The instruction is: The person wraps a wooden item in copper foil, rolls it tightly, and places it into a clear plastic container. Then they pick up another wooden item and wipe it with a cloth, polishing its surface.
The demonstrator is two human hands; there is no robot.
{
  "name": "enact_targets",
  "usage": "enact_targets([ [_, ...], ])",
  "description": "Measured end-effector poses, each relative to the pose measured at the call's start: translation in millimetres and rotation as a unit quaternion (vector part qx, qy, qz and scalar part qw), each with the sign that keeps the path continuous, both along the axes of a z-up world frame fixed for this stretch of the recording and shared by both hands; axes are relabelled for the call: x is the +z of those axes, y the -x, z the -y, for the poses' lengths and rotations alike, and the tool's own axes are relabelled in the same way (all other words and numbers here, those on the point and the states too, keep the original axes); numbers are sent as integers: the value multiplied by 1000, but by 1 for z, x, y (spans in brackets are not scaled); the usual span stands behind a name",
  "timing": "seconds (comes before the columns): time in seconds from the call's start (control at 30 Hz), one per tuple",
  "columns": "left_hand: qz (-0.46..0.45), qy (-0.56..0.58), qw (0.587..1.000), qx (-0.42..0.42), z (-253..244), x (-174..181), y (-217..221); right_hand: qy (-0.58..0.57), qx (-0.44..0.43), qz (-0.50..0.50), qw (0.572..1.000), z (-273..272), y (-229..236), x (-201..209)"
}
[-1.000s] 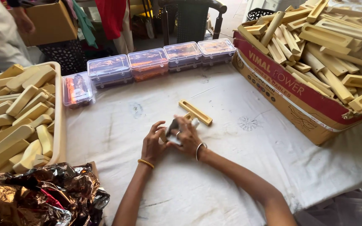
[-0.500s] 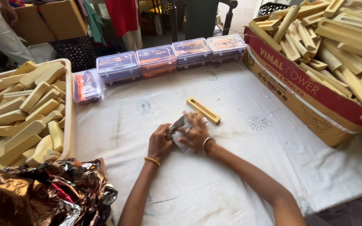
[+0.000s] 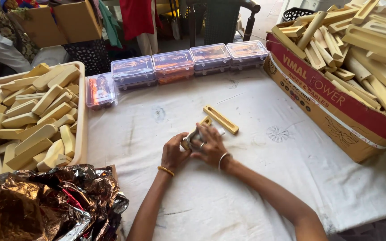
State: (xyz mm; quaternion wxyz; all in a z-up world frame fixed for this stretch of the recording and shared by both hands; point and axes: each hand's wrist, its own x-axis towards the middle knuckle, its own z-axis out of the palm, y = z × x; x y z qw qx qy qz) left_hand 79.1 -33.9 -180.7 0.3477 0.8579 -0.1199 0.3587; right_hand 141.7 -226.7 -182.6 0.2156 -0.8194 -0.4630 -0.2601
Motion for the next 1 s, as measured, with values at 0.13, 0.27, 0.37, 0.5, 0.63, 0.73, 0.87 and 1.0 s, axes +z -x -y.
enact_targets([
  [0.13,-150,25,988,34,-2,-11,-4,32,-62,-39,997,25,-43,-5],
  [0.27,-162,51,985,-3,-7,-36,-20,56,-155,-63,984,28,-47,-13],
  [0.37,-154,88,984,-28,-3,11,-1,35,-59,-56,996,2,-8,-21],
  [0.5,-173,92,981,-6,-6,-6,-5,9,20,-23,999,1,-2,-5],
  [0.63,-190,80,978,-2,-9,-12,-12,64,-65,-41,995,16,-21,10],
  [0.73,-190,87,978,-9,-7,-12,-12,100,-157,-53,981,27,-36,4],
  [0.87,-194,68,979,-11,-10,-32,-23,152,-215,-11,965,16,-21,-1],
  [1.0,-201,70,977,-5,-6,-8,-12,142,-117,-22,983,-1,-1,-6],
])
